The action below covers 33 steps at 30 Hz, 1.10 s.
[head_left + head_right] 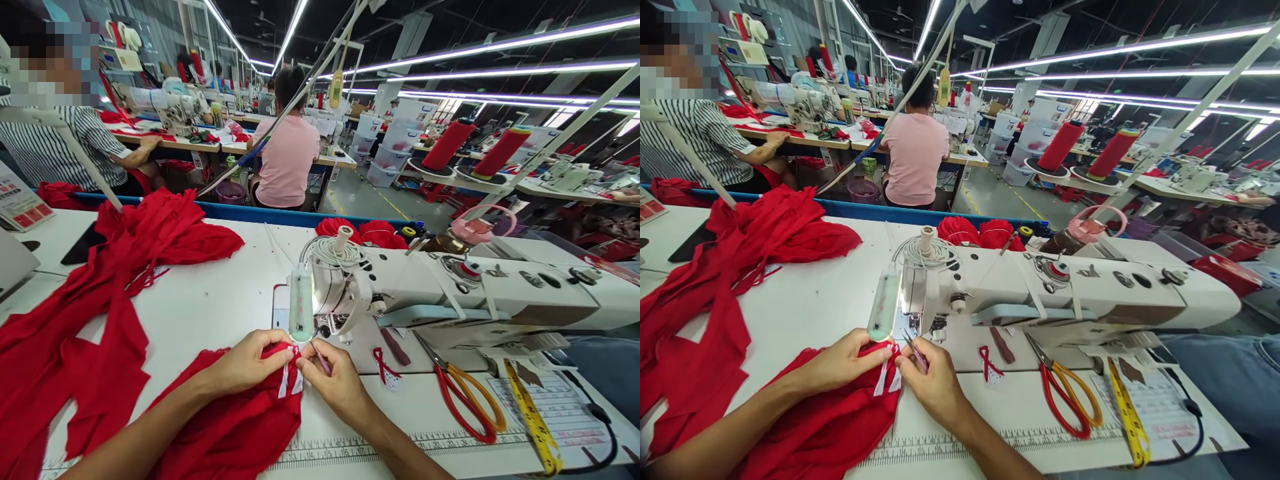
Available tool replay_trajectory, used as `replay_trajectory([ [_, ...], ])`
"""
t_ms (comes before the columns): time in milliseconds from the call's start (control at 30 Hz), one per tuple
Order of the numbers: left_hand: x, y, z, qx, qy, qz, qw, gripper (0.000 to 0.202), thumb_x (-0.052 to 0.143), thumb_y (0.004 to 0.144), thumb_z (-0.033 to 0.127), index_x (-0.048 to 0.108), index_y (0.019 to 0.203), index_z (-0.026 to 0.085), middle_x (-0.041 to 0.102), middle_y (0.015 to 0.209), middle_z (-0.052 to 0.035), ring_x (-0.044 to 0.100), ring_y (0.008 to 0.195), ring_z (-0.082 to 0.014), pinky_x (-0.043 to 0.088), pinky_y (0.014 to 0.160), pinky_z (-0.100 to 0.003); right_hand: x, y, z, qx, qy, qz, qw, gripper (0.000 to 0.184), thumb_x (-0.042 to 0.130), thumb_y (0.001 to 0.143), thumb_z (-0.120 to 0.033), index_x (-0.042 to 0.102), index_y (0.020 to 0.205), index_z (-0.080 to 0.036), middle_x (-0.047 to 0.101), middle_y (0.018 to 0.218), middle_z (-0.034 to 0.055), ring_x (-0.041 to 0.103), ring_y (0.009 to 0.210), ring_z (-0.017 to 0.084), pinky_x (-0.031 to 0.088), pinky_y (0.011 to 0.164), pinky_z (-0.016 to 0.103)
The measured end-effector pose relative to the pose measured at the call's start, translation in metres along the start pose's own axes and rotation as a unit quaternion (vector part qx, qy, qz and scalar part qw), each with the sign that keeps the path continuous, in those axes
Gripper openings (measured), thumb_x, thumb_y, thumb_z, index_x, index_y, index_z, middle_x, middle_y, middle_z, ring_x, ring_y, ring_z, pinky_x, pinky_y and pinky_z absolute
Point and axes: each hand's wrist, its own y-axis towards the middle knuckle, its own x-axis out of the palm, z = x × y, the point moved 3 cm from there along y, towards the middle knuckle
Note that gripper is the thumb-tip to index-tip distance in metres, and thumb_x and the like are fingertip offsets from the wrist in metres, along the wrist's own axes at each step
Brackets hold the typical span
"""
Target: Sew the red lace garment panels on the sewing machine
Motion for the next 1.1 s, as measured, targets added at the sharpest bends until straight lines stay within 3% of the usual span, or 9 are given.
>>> replay_trajectory([
  [133,0.002,0.001,0.003,-0.016,-0.036,-0.003,0.999,0.026,0.058,0.090,0.039,0.069,0.085,0.016,0.069,0.085,-0.0014,0.062,0.088,-0.0207,0.049,0.087,-0.029,-0.003,-0.004,-0.001,-0.031,-0.041,0.028,0.998,0.017,0.058,0.087,-0.032,0.057,0.075,-0.020,0.054,0.067,-0.0035,0.044,0.058,0.011,0.037,0.054,0.022],
  [300,0.002,0.002,0.003,-0.008,-0.049,-0.006,0.999,0.025,0.058,0.091,0.038,0.069,0.086,0.016,0.069,0.086,-0.0012,0.061,0.086,-0.0192,0.048,0.092,-0.030,-0.006,-0.010,-0.012,-0.166,-0.121,0.106,0.973,0.008,0.058,0.091,-0.026,0.064,0.090,-0.021,0.065,0.079,0.0008,0.061,0.071,0.015,0.047,0.064,0.023],
  [500,0.002,0.003,0.004,0.002,-0.045,-0.007,0.999,0.027,0.058,0.091,0.039,0.072,0.089,0.017,0.072,0.091,-0.0015,0.062,0.089,-0.0195,0.048,0.087,-0.028,-0.001,-0.012,-0.012,-0.225,-0.145,0.118,0.956,0.009,0.056,0.091,-0.017,0.062,0.086,-0.021,0.060,0.078,0.0009,0.057,0.067,0.014,0.045,0.060,0.024],
  [667,0.002,0.003,0.006,-0.003,-0.034,-0.003,0.999,0.028,0.058,0.091,0.040,0.069,0.086,0.015,0.070,0.086,-0.0014,0.060,0.083,-0.0185,0.048,0.080,-0.027,0.000,-0.011,-0.015,-0.218,-0.118,0.081,0.965,0.011,0.055,0.087,-0.014,0.062,0.084,-0.022,0.061,0.079,0.0017,0.057,0.071,0.016,0.045,0.063,0.026],
  [833,0.002,0.002,0.005,0.010,-0.054,-0.014,0.998,0.024,0.059,0.090,0.036,0.071,0.089,0.016,0.071,0.088,-0.0021,0.061,0.088,-0.0196,0.048,0.087,-0.029,0.000,-0.008,-0.017,-0.155,-0.115,0.097,0.976,0.019,0.055,0.089,-0.021,0.053,0.070,-0.022,0.051,0.067,-0.0022,0.047,0.061,0.013,0.038,0.057,0.025],
  [1100,0.002,0.002,0.005,0.013,-0.071,-0.020,0.997,0.022,0.062,0.088,0.035,0.073,0.089,0.016,0.072,0.090,-0.0029,0.063,0.090,-0.0205,0.048,0.093,-0.030,0.002,-0.007,-0.011,-0.082,-0.050,0.082,0.992,0.014,0.057,0.084,-0.025,0.057,0.071,-0.020,0.054,0.066,-0.0025,0.046,0.059,0.011,0.038,0.055,0.023],
])
